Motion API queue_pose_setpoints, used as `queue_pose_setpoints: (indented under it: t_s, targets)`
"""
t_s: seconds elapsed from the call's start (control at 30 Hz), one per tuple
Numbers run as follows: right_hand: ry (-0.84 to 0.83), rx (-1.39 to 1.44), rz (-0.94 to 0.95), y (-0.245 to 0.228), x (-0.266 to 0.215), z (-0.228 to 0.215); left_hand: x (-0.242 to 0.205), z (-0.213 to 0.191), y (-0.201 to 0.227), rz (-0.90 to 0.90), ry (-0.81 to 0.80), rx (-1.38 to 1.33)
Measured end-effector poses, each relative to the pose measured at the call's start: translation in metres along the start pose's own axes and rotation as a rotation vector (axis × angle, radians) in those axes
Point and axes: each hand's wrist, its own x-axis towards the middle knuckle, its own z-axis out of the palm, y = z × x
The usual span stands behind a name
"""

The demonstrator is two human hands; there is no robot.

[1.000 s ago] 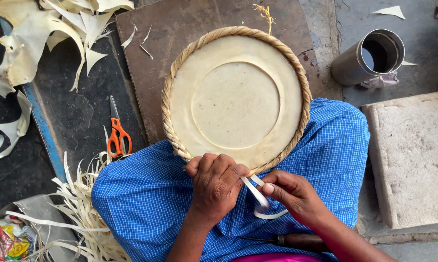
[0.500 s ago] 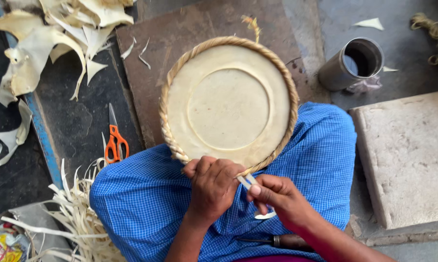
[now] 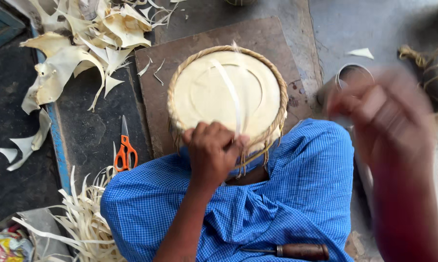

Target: The person is repairing the rim of a drum by using a metal pick tool to tuck a thin strip of hide into the woven braiding and then using scissors to trim the excess material.

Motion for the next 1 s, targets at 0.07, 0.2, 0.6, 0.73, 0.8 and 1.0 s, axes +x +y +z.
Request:
queue_pose_setpoints:
  t_s: [0.07, 0.2, 0.6, 0.73, 0.8, 1.0]
  targets:
    - [-0.210, -0.236, 0.303, 0.035, -0.044, -0.023, 0.022, 0.002, -0.012, 0.002, 0.005, -0.002]
    - [-1.288, -1.020, 0.747, 0.140, -0.158, -0.041, 0.065, 0.008, -0.044, -0.021, 0.032, -0.011]
    - [-0.791, -0.746, 0.909, 0.159, -0.174, -0.100, 0.119, 0.016, -0.103, 0.146, 0.168, -0.185]
    - [-0.314, -0.456, 1.057, 0.098, -0.113, -0.072, 0.127, 0.018, -0.118, 0.114, 0.224, -0.147]
    - [-0.142, -0.359, 1.004, 0.078, -0.079, -0.049, 0.128, 0.017, -0.124, 0.094, 0.236, -0.128]
    - [-0.098, -0.614, 0.200, 0.062, 0.033, 0.033, 0.128, 0.018, -0.119, 0.114, 0.247, -0.075]
